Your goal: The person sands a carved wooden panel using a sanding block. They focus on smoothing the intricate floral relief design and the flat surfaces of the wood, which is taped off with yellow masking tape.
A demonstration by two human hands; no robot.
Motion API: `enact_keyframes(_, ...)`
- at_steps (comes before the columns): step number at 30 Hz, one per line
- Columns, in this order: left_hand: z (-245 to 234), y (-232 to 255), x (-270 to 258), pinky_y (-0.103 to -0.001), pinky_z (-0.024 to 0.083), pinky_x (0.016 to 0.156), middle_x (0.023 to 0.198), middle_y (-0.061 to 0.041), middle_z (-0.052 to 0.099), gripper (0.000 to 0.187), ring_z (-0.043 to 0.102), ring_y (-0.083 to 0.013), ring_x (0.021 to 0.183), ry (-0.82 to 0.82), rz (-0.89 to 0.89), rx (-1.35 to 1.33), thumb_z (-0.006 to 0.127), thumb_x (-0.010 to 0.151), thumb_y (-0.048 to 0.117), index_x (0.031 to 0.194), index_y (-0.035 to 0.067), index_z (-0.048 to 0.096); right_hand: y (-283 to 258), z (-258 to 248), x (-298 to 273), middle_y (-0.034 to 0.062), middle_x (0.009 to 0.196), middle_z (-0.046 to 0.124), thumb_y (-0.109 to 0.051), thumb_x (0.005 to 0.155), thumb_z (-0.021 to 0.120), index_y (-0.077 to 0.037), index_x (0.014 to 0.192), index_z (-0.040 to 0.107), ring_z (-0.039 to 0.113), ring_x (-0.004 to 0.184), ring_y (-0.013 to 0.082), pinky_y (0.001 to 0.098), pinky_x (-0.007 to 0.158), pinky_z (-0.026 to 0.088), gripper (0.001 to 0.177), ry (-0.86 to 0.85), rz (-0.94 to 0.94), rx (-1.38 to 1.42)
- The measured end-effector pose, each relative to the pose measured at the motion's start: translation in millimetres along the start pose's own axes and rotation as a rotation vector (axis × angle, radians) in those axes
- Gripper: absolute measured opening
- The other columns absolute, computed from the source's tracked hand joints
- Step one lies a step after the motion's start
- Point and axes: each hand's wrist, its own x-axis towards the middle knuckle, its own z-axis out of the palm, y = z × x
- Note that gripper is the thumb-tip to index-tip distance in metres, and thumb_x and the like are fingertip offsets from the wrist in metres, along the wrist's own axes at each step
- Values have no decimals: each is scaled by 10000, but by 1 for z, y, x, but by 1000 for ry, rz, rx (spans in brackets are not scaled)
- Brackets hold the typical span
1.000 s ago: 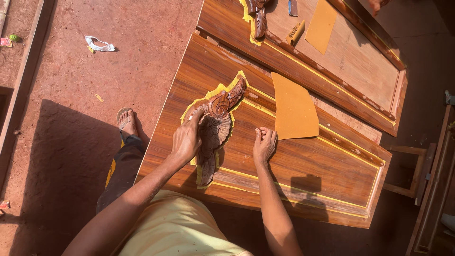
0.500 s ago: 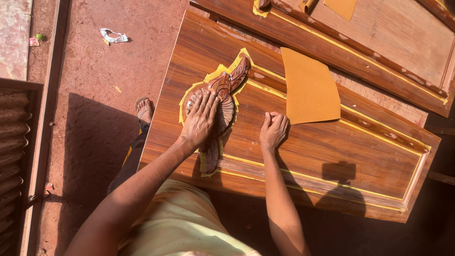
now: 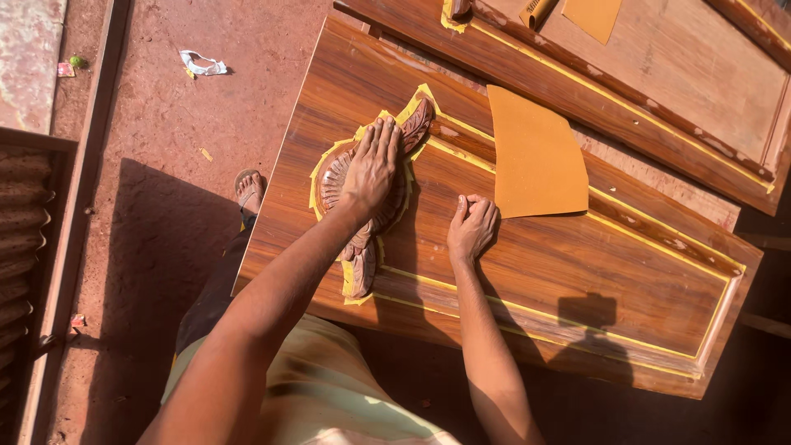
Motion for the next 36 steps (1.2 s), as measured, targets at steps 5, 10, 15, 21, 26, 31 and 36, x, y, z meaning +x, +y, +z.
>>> enact_keyframes(5, 41, -9, -35, -428, 137, 1273, 1677, -238, 191, 666, 219, -334, 1550, 52, -5, -80, 380, 992, 135, 1594, -58, 172, -13, 10, 11, 88, 907, 537, -325, 1064, 632, -78, 991, 574, 554, 903, 311, 460, 763, 456, 263, 2, 34, 86)
enact_keyframes(10, 61, 9, 0, -415, 154, 1267, 1661, -230, 254, 613, 260, -314, 1527, 88, -39, -225, 352, 1006, 100, 1587, -41, 215, -5, -2, 3, 77, 878, 539, -320, 1050, 636, -90, 988, 577, 559, 899, 305, 465, 789, 460, 245, -19, 23, 26)
enact_keyframes(15, 77, -6, -11, -413, 159, 1280, 1644, -226, 318, 606, 297, -319, 1523, 171, -27, -419, 344, 1013, 98, 1586, -58, 222, -7, -2, 1, 82, 940, 558, -295, 1065, 633, -74, 997, 547, 555, 946, 313, 466, 798, 450, 247, 0, 15, 54)
enact_keyframes(21, 45, -40, -36, -448, 124, 1274, 1630, -204, 300, 611, 264, -316, 1526, 7, 52, -381, 362, 1003, 147, 1572, -12, 207, -8, 2, 7, 87, 909, 533, -311, 1058, 637, -82, 1001, 558, 554, 924, 308, 465, 793, 451, 250, -12, 26, 14)
enact_keyframes(26, 39, -27, 6, -405, 131, 1269, 1651, -214, 291, 668, 250, -296, 1544, 31, 31, -230, 384, 980, 143, 1599, -45, 215, -4, 6, 2, 86, 913, 529, -302, 1059, 626, -83, 1023, 561, 555, 923, 306, 470, 812, 459, 231, -14, 17, 21)
enact_keyframes(31, 54, -28, -33, -429, 138, 1276, 1662, -190, 249, 635, 232, -308, 1548, 88, 42, -372, 369, 1013, 168, 1602, -10, 212, -7, 4, 5, 85, 892, 522, -324, 1049, 626, -83, 997, 557, 563, 923, 306, 470, 775, 465, 257, -47, 57, 6)
enact_keyframes(36, 7, -12, 0, -400, 101, 1216, 1655, -210, 157, 752, 170, -297, 1518, -60, 116, 29, 395, 907, 178, 1589, -21, 148, -5, 5, 6, 91, 939, 533, -327, 1080, 607, -71, 1001, 542, 567, 960, 323, 468, 779, 472, 275, 0, -17, -37)
